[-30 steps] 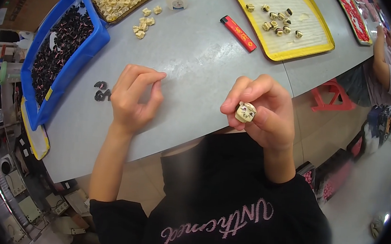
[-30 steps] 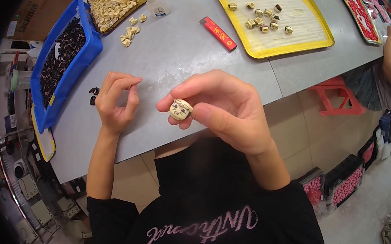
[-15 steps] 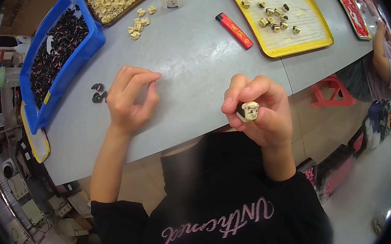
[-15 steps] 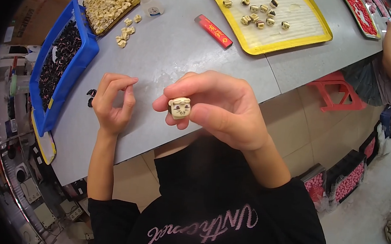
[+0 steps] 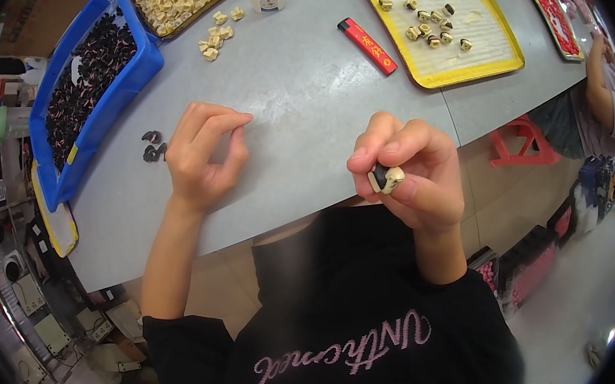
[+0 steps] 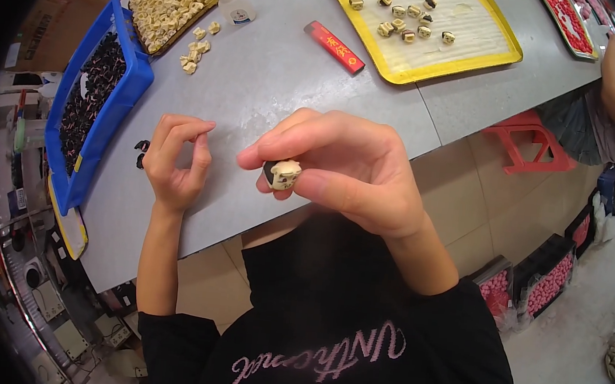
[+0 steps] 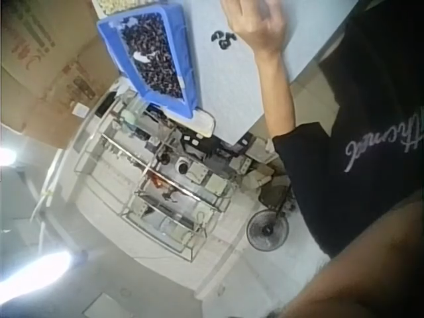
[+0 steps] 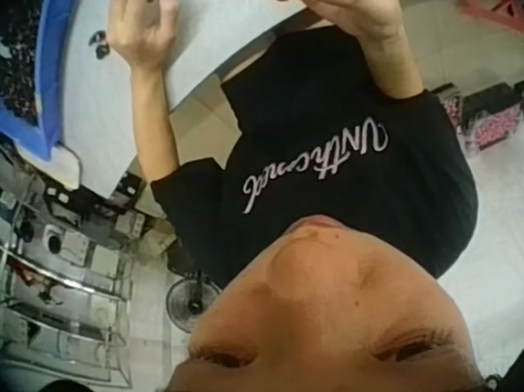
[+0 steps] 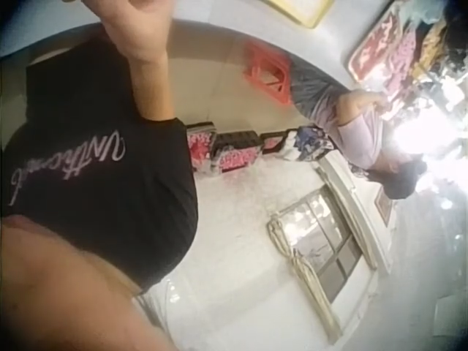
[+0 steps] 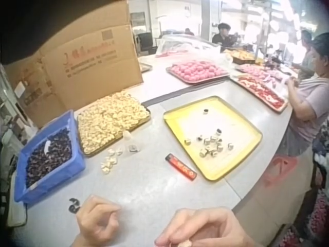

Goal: Gluing small white decorative pieces onto black plastic toy bases at a factory workbench.

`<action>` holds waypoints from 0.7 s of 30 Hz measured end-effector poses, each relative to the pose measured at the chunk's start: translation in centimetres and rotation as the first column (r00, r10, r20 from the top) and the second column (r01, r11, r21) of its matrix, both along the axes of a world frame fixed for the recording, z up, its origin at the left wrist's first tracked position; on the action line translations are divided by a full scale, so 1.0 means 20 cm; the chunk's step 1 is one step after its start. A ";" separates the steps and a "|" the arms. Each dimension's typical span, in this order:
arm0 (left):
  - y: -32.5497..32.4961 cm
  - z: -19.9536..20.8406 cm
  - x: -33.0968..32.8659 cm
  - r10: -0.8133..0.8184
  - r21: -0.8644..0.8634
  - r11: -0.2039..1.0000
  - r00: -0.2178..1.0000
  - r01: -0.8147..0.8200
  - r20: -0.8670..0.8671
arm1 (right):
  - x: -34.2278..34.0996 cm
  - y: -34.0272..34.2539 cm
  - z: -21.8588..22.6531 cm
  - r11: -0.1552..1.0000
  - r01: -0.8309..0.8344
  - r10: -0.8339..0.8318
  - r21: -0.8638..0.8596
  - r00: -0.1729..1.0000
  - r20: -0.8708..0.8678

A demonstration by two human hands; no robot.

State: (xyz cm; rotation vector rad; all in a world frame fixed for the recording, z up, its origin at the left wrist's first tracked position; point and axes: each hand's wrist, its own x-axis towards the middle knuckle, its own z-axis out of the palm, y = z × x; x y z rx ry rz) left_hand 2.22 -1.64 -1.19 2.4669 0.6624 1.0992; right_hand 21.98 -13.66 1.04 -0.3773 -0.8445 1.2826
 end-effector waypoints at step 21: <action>0.14 0.26 -0.30 0.371 -0.015 0.928 0.928 -0.371 -0.011 | 0.11 0.53 0.13 0.817 0.453 -0.435 0.357 0.075 0.897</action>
